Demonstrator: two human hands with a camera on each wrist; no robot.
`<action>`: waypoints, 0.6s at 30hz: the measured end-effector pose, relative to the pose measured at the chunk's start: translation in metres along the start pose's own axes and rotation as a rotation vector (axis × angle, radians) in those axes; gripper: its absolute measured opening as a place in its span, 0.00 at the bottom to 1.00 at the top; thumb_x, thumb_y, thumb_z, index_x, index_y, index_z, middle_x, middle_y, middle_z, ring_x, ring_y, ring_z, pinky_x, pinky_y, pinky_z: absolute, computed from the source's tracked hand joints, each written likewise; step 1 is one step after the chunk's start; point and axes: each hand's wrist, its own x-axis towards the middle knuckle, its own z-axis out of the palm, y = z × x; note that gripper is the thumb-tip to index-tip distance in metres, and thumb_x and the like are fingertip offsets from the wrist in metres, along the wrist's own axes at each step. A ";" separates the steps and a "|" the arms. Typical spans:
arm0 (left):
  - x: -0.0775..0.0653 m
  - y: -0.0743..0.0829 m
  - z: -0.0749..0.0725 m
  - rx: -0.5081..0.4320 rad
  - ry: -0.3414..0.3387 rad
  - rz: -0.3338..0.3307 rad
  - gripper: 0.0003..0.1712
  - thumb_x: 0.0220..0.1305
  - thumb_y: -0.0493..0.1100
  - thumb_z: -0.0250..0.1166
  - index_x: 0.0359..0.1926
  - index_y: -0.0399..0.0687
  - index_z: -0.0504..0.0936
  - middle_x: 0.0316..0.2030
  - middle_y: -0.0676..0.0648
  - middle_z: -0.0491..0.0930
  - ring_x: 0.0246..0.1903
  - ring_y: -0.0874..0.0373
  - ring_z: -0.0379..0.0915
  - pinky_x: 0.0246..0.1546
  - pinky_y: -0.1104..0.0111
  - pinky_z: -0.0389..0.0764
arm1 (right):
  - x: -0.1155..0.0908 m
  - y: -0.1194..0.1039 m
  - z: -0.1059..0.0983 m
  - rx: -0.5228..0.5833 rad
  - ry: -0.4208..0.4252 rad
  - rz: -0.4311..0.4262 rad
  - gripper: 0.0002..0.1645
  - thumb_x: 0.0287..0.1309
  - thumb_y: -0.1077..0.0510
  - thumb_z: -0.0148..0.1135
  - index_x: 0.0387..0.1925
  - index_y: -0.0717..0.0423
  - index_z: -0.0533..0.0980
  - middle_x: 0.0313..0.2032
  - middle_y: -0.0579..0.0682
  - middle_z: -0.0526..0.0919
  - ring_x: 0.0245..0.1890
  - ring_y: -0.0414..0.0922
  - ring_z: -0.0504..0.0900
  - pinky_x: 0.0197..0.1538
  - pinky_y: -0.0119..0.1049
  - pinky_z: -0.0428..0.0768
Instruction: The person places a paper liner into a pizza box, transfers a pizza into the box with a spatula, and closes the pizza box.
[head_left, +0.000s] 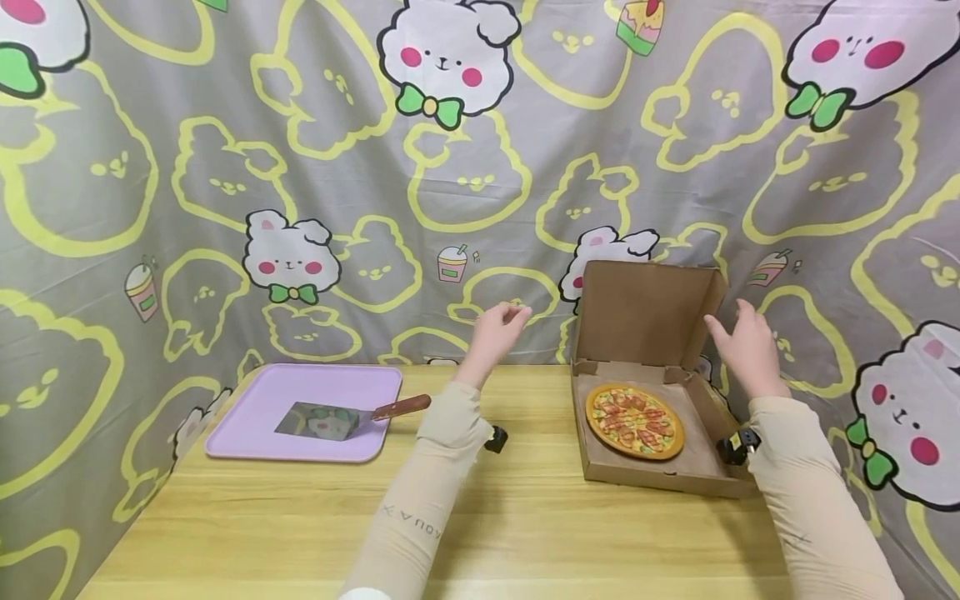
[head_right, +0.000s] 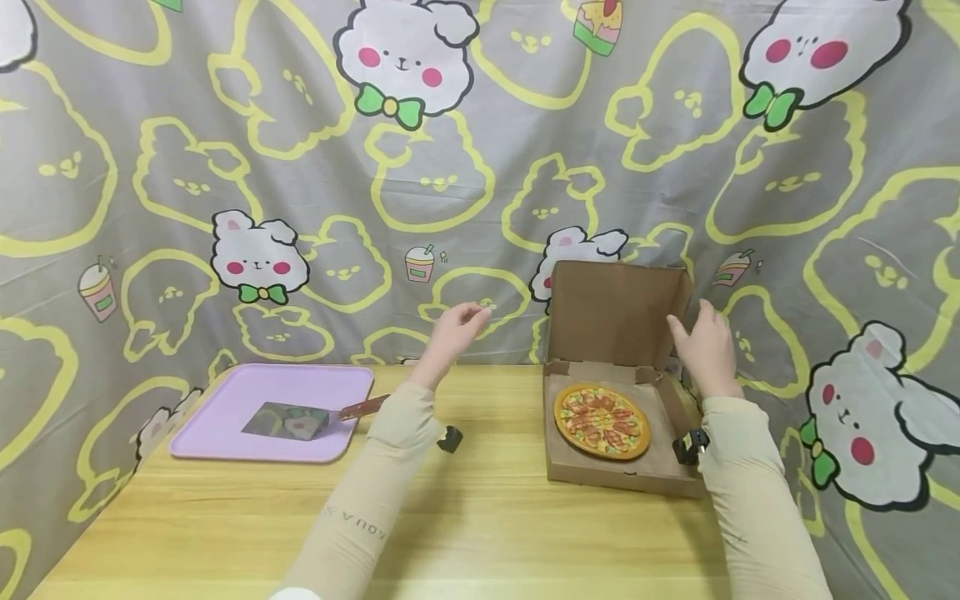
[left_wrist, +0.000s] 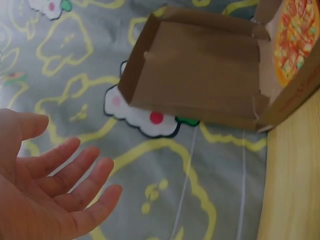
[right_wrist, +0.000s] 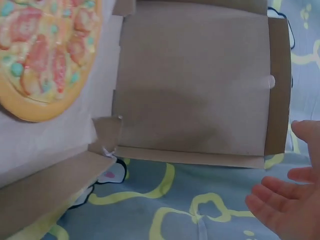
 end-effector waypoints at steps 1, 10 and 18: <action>0.004 0.003 0.004 0.001 -0.001 -0.005 0.24 0.70 0.55 0.56 0.53 0.42 0.81 0.52 0.42 0.82 0.54 0.49 0.78 0.58 0.59 0.77 | 0.003 0.000 -0.001 0.010 -0.009 0.012 0.45 0.70 0.40 0.44 0.70 0.73 0.51 0.57 0.80 0.65 0.57 0.76 0.64 0.56 0.71 0.65; 0.035 0.032 0.037 0.061 -0.034 0.046 0.22 0.70 0.54 0.56 0.53 0.44 0.81 0.50 0.44 0.84 0.52 0.52 0.79 0.55 0.62 0.78 | 0.029 0.003 -0.013 0.045 -0.105 0.067 0.49 0.70 0.36 0.38 0.71 0.74 0.45 0.56 0.80 0.63 0.60 0.76 0.60 0.60 0.69 0.62; 0.056 0.044 0.063 0.095 -0.077 0.026 0.26 0.70 0.56 0.55 0.58 0.42 0.78 0.51 0.43 0.83 0.52 0.52 0.79 0.52 0.63 0.80 | 0.047 0.004 -0.014 0.073 -0.118 0.119 0.50 0.70 0.36 0.37 0.70 0.76 0.46 0.61 0.82 0.59 0.64 0.76 0.55 0.65 0.68 0.59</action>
